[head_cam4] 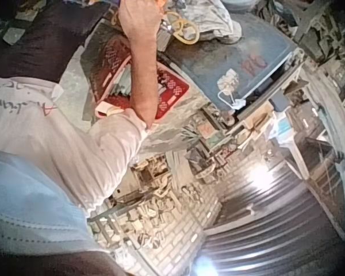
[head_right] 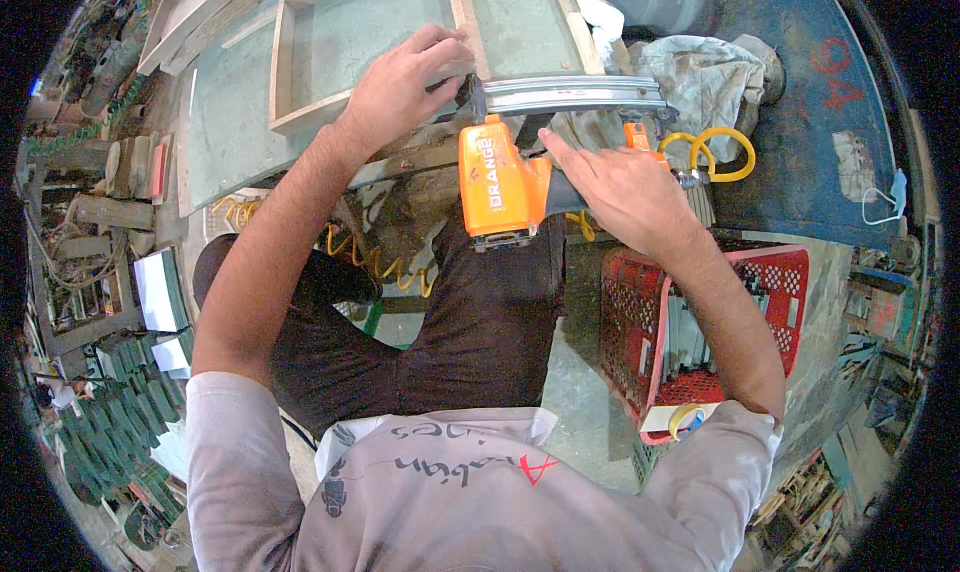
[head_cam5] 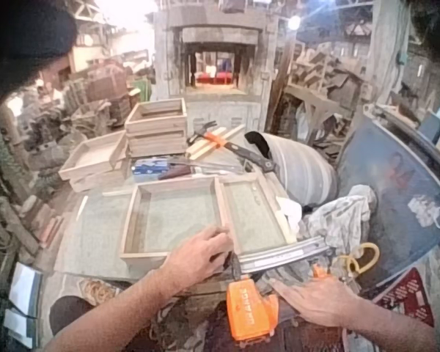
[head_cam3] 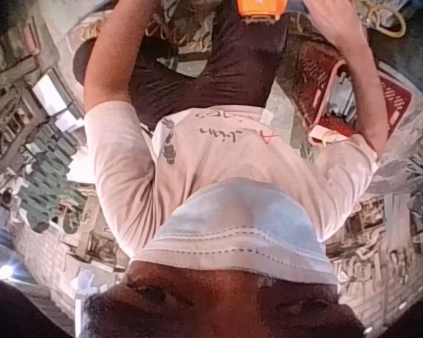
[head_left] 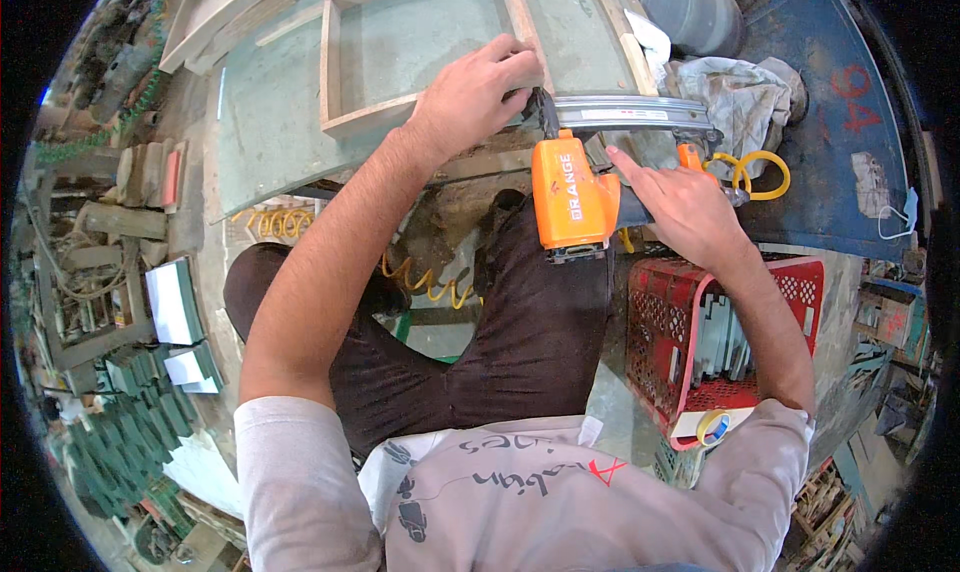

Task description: The recorder assembles small wooden frames using wood pieces and a pneumatic nail gun.

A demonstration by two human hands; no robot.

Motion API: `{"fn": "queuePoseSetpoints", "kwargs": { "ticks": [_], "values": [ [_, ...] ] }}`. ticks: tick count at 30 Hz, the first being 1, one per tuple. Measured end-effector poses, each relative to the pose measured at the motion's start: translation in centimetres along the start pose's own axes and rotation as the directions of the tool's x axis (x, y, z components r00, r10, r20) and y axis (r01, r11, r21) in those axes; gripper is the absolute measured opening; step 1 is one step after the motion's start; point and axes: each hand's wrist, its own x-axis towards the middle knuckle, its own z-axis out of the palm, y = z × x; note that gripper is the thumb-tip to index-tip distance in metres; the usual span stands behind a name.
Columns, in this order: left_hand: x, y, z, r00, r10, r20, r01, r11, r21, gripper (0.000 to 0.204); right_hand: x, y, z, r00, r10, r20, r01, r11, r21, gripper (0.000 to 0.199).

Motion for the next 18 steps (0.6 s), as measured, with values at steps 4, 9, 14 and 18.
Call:
{"fn": "queuePoseSetpoints", "kwargs": {
  "ticks": [4,9,14,18],
  "values": [
    [0.1,0.1,-0.2,0.998,-0.049,0.037,0.048,0.999,0.017,0.028,-0.1,-0.1,0.2,1.0,0.006,-0.013,-0.006,1.0,0.029,0.058],
    [0.2,0.1,-0.2,0.996,-0.067,0.063,0.065,0.997,0.034,0.029,-1.1,-0.9,0.3,1.0,0.021,0.007,-0.021,1.0,0.002,0.061],
    [0.0,-0.1,-0.1,1.0,-0.006,0.015,0.006,1.0,0.009,0.03,-3.6,-3.5,1.0,1.0,0.014,-0.014,-0.013,0.996,0.087,0.069],
    [0.0,0.0,-0.2,1.0,-0.002,0.024,0.002,1.0,-0.015,0.03,-5.7,-7.2,1.2,0.999,0.011,-0.045,0.0,0.97,0.244,0.066]
  ]
}}
